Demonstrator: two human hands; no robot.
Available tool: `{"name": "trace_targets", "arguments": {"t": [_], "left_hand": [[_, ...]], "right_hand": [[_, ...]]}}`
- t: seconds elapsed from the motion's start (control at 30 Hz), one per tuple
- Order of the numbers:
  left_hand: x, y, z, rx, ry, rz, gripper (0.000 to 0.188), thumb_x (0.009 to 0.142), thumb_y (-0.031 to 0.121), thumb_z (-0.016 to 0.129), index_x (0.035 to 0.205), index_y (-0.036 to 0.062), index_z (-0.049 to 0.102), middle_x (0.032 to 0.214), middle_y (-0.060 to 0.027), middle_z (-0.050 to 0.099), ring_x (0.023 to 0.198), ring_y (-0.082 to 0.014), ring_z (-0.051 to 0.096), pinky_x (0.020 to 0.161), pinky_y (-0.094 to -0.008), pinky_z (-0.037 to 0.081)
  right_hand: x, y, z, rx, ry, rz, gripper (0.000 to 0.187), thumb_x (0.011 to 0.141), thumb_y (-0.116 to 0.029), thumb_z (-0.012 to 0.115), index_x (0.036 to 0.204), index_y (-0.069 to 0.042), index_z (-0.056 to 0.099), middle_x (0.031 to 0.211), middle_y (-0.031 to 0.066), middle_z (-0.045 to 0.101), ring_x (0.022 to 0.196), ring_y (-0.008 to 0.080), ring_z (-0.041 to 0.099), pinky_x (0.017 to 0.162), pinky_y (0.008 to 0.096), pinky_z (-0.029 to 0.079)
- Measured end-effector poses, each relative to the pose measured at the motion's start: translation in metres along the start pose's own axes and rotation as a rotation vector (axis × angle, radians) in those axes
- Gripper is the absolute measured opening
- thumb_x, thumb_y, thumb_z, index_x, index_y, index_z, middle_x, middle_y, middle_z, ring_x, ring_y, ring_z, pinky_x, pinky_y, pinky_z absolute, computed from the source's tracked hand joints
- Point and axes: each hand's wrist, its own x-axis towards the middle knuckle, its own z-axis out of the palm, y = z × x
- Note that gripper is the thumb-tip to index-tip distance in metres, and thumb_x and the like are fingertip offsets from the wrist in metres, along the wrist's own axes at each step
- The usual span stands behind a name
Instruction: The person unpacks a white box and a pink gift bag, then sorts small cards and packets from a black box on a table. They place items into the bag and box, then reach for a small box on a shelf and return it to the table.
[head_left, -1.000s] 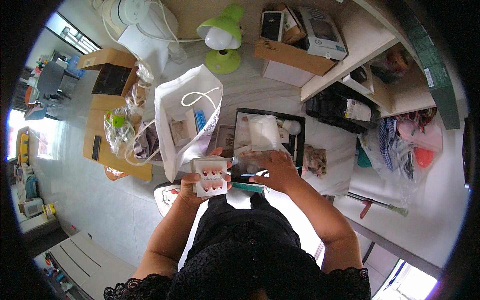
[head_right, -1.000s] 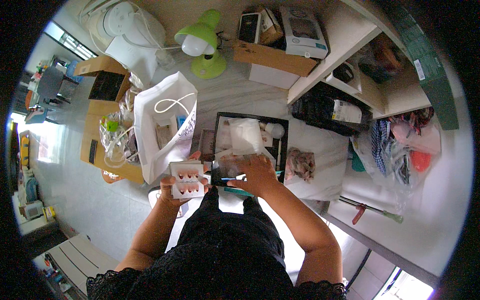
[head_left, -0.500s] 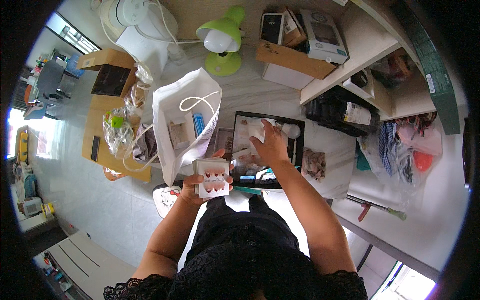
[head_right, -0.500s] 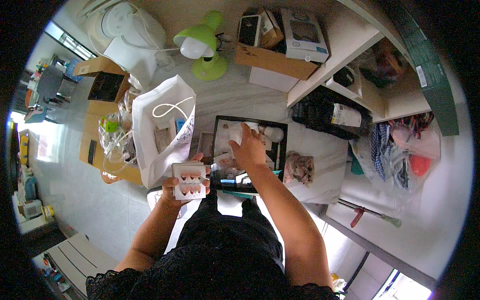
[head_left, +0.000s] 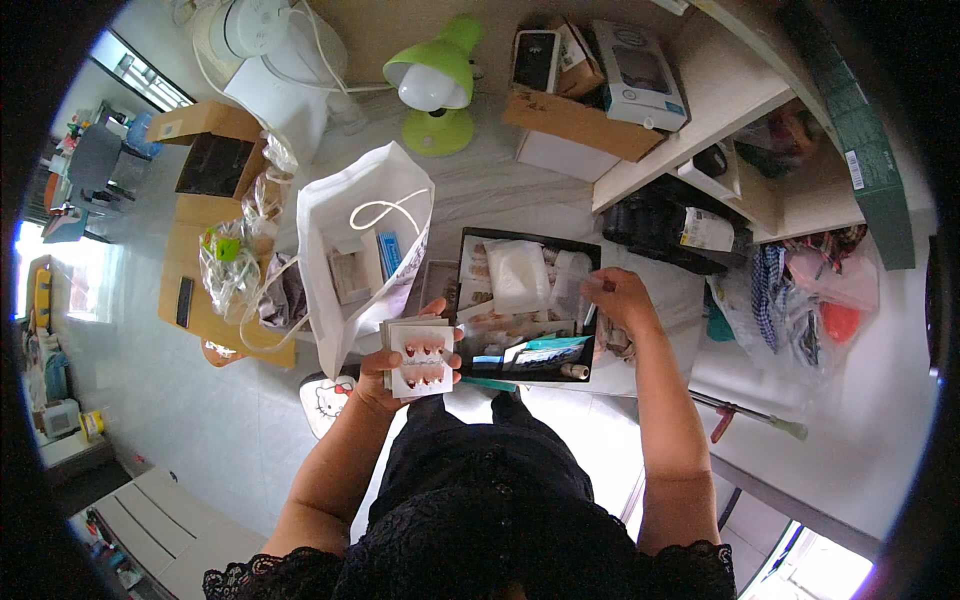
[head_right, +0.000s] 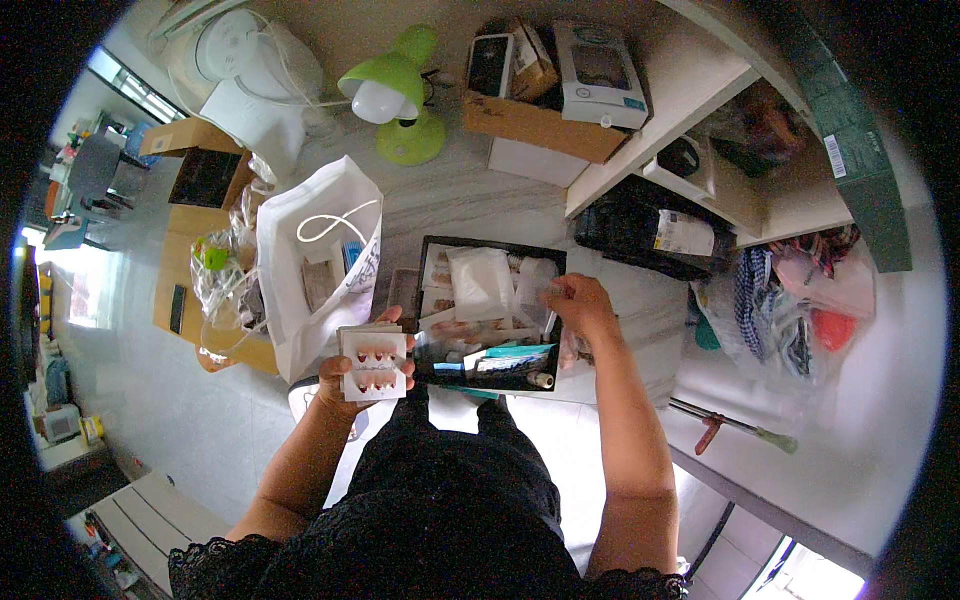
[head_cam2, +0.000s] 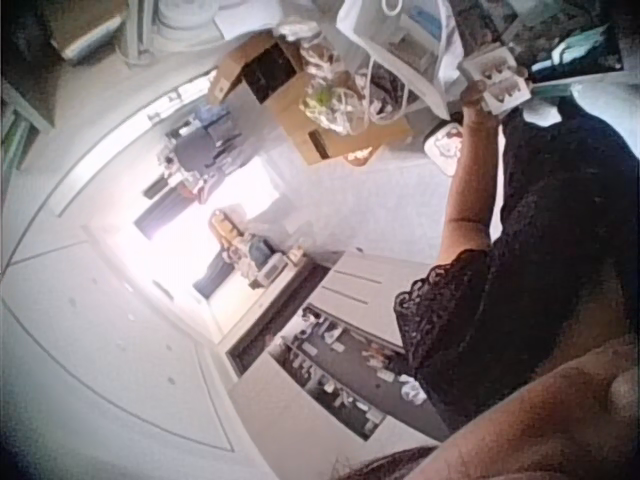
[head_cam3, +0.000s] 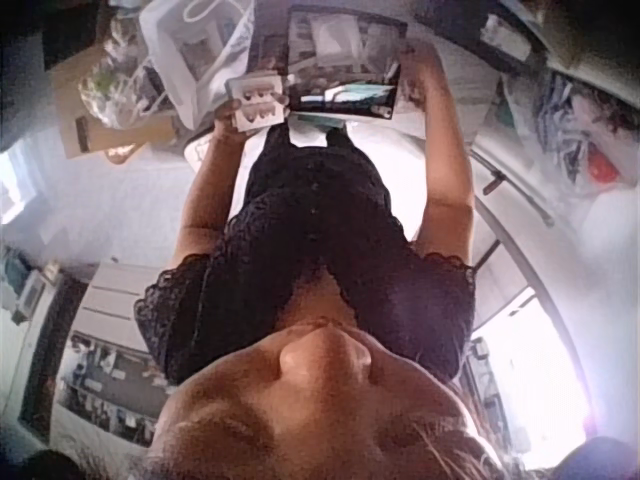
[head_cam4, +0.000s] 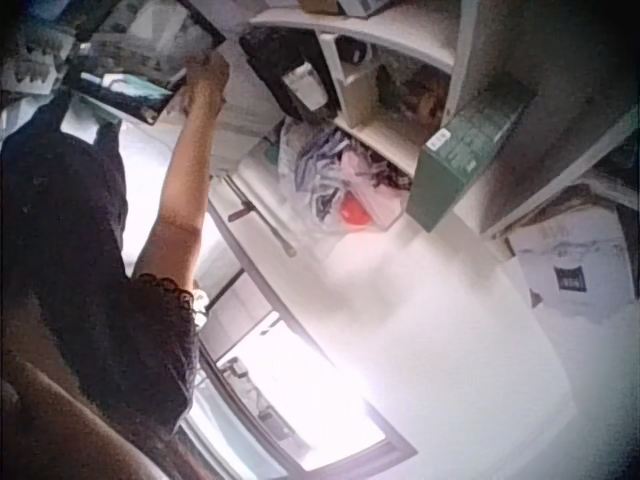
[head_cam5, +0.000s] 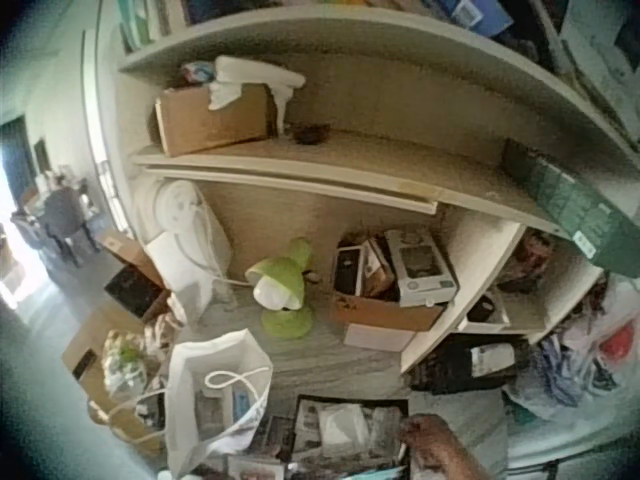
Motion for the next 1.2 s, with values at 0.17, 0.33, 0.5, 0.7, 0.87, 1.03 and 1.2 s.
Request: {"name": "trace_targets", "arguments": {"t": [0.17,0.33,0.5,0.7,0.87,1.03,1.2], "left_hand": [[0.005,-0.003,0.007,-0.019,0.017,-0.019,0.096,0.059,0.016,0.075,0.143,0.0033,0.031,0.121,-0.0298,0.052,0.096,-0.0397,0.064,0.085,-0.0526,0.054],[0.005,-0.001,0.008,-0.012,0.028,-0.016,0.095,0.059,0.016,0.074,0.143,0.0033,0.031,0.122,-0.0296,0.052,0.096,-0.0398,0.064,0.084,-0.0528,0.054],[0.002,0.000,0.007,-0.023,0.022,0.000,0.096,0.058,0.016,0.075,0.143,0.0045,0.031,0.121,-0.0287,0.053,0.096,-0.0402,0.063,0.084,-0.0530,0.054],[-0.001,0.001,0.004,-0.018,0.037,0.000,0.098,0.057,0.016,0.076,0.143,0.0053,0.031,0.121,-0.0290,0.053,0.097,-0.0407,0.063,0.085,-0.0532,0.053],[-0.004,0.002,0.008,-0.009,0.052,0.027,0.098,0.057,0.016,0.077,0.143,0.0047,0.031,0.121,-0.0294,0.052,0.096,-0.0405,0.063,0.084,-0.0525,0.054],[-0.004,0.005,0.009,-0.014,0.046,0.023,0.098,0.056,0.016,0.076,0.143,0.0051,0.031,0.121,-0.0292,0.052,0.095,-0.0400,0.063,0.085,-0.0521,0.054],[-0.002,0.008,0.014,0.007,0.051,0.015,0.099,0.055,0.017,0.076,0.143,0.0052,0.031,0.120,-0.0285,0.053,0.095,-0.0399,0.063,0.084,-0.0524,0.054]], "right_hand": [[-0.009,-0.004,0.005,-0.352,0.020,-0.002,0.039,0.079,-0.032,0.071,0.110,-0.009,0.066,0.107,0.0119,0.067,0.096,0.0263,0.064,0.083,0.0373,0.051],[-0.014,-0.024,0.015,-0.626,0.114,-0.011,0.034,0.082,-0.029,0.068,0.110,-0.010,0.063,0.112,0.0142,0.059,0.101,0.0318,0.061,0.084,0.0419,0.052],[-0.010,-0.043,0.032,-0.939,0.207,-0.135,0.034,0.084,-0.027,0.066,0.112,-0.009,0.060,0.120,0.0164,0.051,0.110,0.0331,0.054,0.086,0.0440,0.052],[0.019,-0.062,0.084,-0.511,0.155,-0.649,0.058,0.074,-0.020,0.075,0.126,-0.013,0.052,0.121,0.0141,0.051,0.113,0.0336,0.051,0.093,0.0462,0.048],[0.010,-0.104,0.081,-0.712,0.018,-0.593,0.074,0.067,-0.021,0.080,0.132,-0.016,0.047,0.120,0.0128,0.052,0.114,0.0329,0.051,0.093,0.0444,0.046],[0.018,-0.104,0.060,-0.791,-0.129,-0.634,0.064,0.065,-0.021,0.081,0.124,-0.016,0.056,0.119,0.0115,0.052,0.111,0.0309,0.052,0.092,0.0430,0.045],[0.006,-0.084,0.027,-0.742,-0.078,-0.905,0.041,0.065,-0.015,0.079,0.104,-0.012,0.066,0.119,0.0087,0.056,0.111,0.0288,0.052,0.094,0.0431,0.044]]}}
